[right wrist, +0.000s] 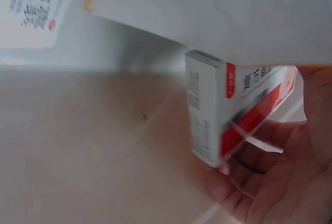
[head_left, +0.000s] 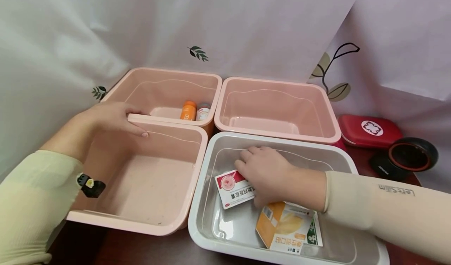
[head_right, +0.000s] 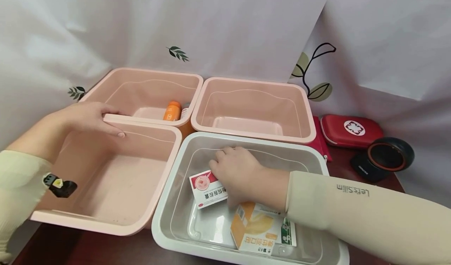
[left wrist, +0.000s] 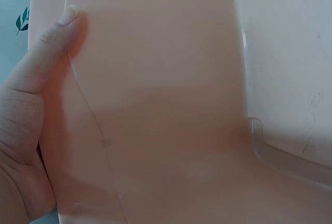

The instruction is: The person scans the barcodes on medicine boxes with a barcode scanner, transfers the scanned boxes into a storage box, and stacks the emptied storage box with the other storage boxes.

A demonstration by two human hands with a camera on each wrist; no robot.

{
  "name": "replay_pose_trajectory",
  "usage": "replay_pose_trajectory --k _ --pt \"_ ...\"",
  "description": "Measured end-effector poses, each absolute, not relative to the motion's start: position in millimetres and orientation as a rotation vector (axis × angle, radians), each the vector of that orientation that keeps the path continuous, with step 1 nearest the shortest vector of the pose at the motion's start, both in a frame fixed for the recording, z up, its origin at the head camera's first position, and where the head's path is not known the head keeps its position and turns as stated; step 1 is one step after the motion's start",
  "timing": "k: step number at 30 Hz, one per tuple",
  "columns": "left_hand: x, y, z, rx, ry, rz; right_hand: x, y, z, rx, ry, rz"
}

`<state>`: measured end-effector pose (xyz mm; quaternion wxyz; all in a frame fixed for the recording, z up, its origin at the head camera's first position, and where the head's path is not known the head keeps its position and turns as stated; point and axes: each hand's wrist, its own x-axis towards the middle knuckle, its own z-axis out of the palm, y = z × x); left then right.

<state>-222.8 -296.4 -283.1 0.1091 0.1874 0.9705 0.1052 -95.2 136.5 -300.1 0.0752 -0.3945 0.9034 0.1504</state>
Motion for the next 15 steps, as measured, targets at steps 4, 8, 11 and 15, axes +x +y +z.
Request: replay_pose_trajectory --k 4,8,11,15 --pt "-221.8 -295.3 -281.8 0.551 2.859 0.304 -93.8 144.8 -283.1 -1.242 2.780 0.360" --pt "-221.2 -294.1 -281.5 0.546 2.862 0.303 -93.3 155.1 -266.5 -1.184 2.808 0.098" --pt "-221.0 -293.4 -281.6 0.544 2.864 0.310 -96.2 166.7 -257.4 -1.212 2.806 -0.177" --pt "-220.1 -294.4 -283.0 0.557 2.860 0.305 -102.0 184.1 -250.1 -1.333 2.810 -0.461"
